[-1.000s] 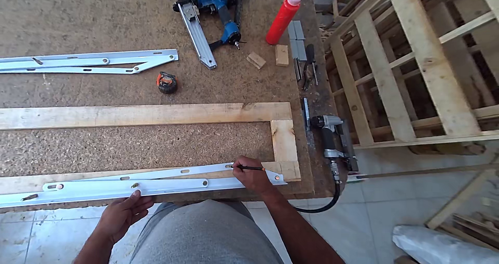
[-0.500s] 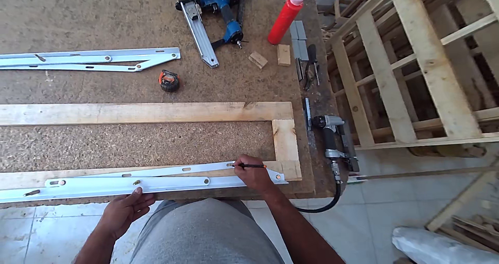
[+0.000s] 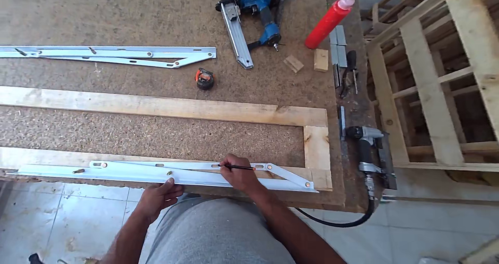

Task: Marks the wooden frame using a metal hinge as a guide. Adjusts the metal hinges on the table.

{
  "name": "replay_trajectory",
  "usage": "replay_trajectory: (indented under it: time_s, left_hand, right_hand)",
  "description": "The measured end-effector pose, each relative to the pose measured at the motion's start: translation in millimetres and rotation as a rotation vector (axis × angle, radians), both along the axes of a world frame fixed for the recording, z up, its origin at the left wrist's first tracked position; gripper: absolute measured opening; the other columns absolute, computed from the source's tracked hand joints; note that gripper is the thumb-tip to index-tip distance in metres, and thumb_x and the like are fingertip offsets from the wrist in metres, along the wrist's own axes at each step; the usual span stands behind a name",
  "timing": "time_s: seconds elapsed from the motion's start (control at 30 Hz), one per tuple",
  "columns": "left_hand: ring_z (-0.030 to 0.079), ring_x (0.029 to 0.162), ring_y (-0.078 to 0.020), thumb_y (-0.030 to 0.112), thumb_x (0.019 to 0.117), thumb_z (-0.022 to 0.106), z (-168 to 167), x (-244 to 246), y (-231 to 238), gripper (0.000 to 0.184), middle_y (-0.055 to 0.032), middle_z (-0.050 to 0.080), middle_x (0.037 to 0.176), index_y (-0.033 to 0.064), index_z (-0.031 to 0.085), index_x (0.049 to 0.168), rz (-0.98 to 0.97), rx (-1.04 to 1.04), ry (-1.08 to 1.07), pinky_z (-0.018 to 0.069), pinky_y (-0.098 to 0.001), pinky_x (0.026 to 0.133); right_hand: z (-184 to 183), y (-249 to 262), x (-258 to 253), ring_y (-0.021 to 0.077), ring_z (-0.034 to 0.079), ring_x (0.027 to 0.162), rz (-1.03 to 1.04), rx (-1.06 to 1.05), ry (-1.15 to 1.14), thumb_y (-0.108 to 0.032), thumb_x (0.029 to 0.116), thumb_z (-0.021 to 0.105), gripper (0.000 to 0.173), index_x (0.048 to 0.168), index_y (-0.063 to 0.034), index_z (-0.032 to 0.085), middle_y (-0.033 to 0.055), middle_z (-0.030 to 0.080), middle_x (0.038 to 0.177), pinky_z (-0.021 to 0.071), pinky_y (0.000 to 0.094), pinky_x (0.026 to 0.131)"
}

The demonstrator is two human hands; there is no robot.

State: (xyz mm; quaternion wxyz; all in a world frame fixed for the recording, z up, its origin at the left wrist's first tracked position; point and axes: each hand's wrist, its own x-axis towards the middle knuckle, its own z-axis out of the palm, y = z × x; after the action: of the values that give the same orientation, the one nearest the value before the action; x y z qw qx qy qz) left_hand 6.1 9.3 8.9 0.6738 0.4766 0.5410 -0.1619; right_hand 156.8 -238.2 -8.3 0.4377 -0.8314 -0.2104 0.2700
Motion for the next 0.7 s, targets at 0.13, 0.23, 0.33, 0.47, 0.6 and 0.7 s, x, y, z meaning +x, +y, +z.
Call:
replay_trajectory:
  time_s: [0.13, 0.23, 0.33, 0.47, 0.6, 0.7]
  left_hand:
    - [0.077, 0.095, -0.0282, 0.027, 0.1102, 0.048, -1.8, -1.7, 3.2, 0.035, -0.0172, 0.077, 0.103, -0.0033, 0.057, 0.125, -0.039, -0.007, -0.014, 0.0635, -0.0426, 0.082]
    - [0.077, 0.095, -0.0277, 0.027, 0.11, 0.049, -1.9, -2.3, 5.1, 0.035, -0.0166, 0.077, 0.103, -0.003, 0.058, 0.124, -0.062, -0.017, -0.017, 0.0633, -0.0424, 0.082]
    - [0.077, 0.095, -0.0273, 0.027, 0.11, 0.049, -1.0, -2.4, 7.4, 0.034, -0.0156, 0.077, 0.102, -0.0022, 0.058, 0.125, -0.09, -0.025, -0.016, 0.0632, -0.0422, 0.082]
    - [0.077, 0.095, -0.0266, 0.028, 0.1102, 0.048, -2.5, -2.9, 11.4, 0.035, -0.0151, 0.077, 0.101, -0.0026, 0.059, 0.123, -0.127, -0.035, -0.021, 0.0633, -0.042, 0.082]
    - [0.077, 0.094, -0.0266, 0.028, 0.1098, 0.049, -2.3, -2.7, 13.0, 0.035, -0.0151, 0.077, 0.101, -0.0025, 0.059, 0.123, -0.139, -0.047, -0.021, 0.0634, -0.0419, 0.082]
    - [0.077, 0.093, -0.0269, 0.028, 0.1098, 0.049, -2.3, -2.4, 13.9, 0.035, -0.0154, 0.077, 0.101, -0.0024, 0.059, 0.123, -0.149, -0.048, -0.02, 0.0634, -0.042, 0.082]
  right_hand:
    - [-10.4, 7.6, -5.6, 0.0094, 0.058, 0.057, -0.035, -0.009, -0.025, -0.013, 0.0876, 0.066, 0.005, 0.088, -0.0101, 0.07, -0.0008, 0.061, 0.065, 0.0481, 0.0301, 0.054]
    - [-17.4, 8.0, -10.4, 0.0098, 0.058, 0.058, -0.054, -0.025, -0.092, -0.013, 0.0872, 0.065, 0.006, 0.085, -0.0104, 0.069, -0.0007, 0.061, 0.065, 0.0476, 0.0308, 0.054]
    - [-21.6, 9.4, -12.7, 0.0099, 0.059, 0.059, -0.05, -0.025, -0.151, -0.013, 0.0877, 0.065, 0.007, 0.085, -0.0098, 0.071, -0.0003, 0.062, 0.066, 0.0496, 0.0307, 0.055]
    - [-24.7, 11.1, -14.4, 0.0109, 0.061, 0.061, -0.048, -0.028, -0.179, -0.013, 0.0883, 0.065, 0.008, 0.086, -0.0091, 0.072, 0.0009, 0.064, 0.068, 0.0514, 0.0316, 0.057]
    - [-23.9, 10.1, -14.4, 0.0109, 0.061, 0.061, -0.024, -0.026, -0.189, -0.012, 0.0883, 0.064, 0.009, 0.086, -0.0086, 0.071, 0.0009, 0.063, 0.068, 0.0508, 0.0312, 0.057]
    - [-19.9, 10.1, -12.8, 0.0098, 0.059, 0.059, -0.013, -0.055, -0.141, -0.013, 0.0884, 0.064, 0.008, 0.084, -0.0101, 0.07, -0.0006, 0.061, 0.066, 0.0487, 0.0308, 0.056]
